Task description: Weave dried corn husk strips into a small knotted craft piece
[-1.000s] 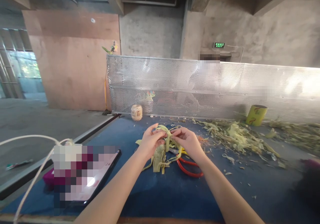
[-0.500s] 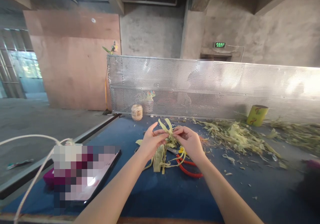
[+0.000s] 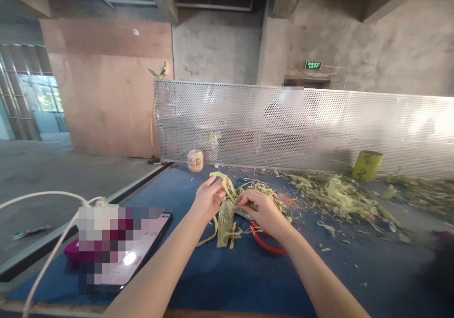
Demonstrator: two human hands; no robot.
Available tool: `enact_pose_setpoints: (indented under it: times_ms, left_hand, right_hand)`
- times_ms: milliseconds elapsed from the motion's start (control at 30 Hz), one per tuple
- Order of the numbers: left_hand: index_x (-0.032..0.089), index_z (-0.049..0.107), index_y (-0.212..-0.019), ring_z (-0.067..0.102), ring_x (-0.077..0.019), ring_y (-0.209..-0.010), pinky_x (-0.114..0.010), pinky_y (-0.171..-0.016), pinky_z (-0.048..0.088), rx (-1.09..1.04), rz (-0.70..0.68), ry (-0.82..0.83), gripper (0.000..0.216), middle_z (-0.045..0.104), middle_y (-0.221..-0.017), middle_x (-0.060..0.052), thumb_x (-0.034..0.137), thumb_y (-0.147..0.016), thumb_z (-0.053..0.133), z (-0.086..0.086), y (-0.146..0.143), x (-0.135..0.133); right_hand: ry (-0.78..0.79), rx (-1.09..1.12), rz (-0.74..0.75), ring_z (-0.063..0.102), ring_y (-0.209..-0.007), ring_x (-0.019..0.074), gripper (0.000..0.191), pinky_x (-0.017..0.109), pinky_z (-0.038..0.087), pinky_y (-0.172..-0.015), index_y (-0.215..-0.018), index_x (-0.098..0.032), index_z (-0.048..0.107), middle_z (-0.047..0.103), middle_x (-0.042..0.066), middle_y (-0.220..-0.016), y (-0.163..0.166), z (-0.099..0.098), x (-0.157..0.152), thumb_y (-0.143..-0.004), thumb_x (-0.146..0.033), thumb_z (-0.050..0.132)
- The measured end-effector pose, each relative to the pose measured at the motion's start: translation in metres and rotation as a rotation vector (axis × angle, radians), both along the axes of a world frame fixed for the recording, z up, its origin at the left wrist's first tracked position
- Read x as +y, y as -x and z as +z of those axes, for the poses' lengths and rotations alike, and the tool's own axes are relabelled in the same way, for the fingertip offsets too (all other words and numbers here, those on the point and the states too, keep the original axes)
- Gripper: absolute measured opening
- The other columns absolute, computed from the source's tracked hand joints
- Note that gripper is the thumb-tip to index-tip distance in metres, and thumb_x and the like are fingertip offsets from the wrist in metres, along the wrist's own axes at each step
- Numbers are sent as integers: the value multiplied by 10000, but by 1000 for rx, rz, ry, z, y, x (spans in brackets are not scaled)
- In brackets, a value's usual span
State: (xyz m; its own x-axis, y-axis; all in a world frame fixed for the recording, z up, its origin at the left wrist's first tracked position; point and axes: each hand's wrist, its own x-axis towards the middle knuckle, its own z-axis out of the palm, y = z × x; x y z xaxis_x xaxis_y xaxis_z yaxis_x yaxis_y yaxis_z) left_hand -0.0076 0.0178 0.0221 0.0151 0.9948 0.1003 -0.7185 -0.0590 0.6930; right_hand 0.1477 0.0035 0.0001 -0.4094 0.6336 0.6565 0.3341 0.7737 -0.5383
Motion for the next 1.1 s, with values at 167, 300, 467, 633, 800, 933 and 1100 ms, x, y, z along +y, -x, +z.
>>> enact_pose_setpoints:
  times_ms: [167,300,467,633,800,933,1100]
  left_hand:
    - [68,400,-1125,591,-95,-584,-95,-322,330,-116,104,-15,405,595,-693,-63,-71,-747,442,11,16,9]
    - [111,486,-918,567,-58,-589,-71,-335,304,-220,272,-52,246,563,-679,-28,-67,-762,419,23,36,15]
    - [142,492,-1010,561,-81,-716,-173,-556,456,-281,573,-72,279,581,-876,-33,11,-763,499,24,63,27]
    - [156,483,-1087,571,-137,-787,-306,-679,480,-212,610,-63,318,582,-964,-59,171,-775,544,19,63,29]
    - [183,442,-1108,540,-98,-519,-183,-423,368,-53,376,-113,569,569,-616,28,-24,-606,615,20,27,7]
    - [165,260,-1294,544,-123,-560,-190,-381,353,276,117,-342,791,568,-649,16,127,-614,663,25,-10,-21]
    - [149,236,-1328,485,-88,-472,-221,-409,391,469,-21,-432,801,586,-711,-19,203,-644,651,32,-32,-41]
  right_hand:
    - [164,-19,-6,542,-738,129,110,257,424,-680,-647,-186,514,577,15,-778,-4,2,0,-707,-96,496]
    - [267,-76,-2,552,-728,123,95,252,434,-668,-655,-185,519,585,10,-786,-13,4,4,-703,-107,492]
    - [353,-95,-105,565,-687,127,48,265,451,-659,-653,-175,532,593,5,-721,-36,9,19,-666,-129,535]
    - [292,113,-255,585,-714,153,100,312,465,-710,-618,-173,518,615,34,-745,-67,36,14,-636,-226,601]
    - [206,411,-177,605,-748,159,165,332,481,-728,-640,-182,520,629,54,-851,-72,73,-18,-619,-262,664]
    - [191,496,-113,609,-714,147,146,321,497,-698,-636,-187,521,630,45,-838,-49,86,-40,-618,-232,659]
    - [325,404,-60,604,-692,138,170,315,494,-713,-594,-175,522,637,36,-759,-24,79,-46,-582,-215,687]
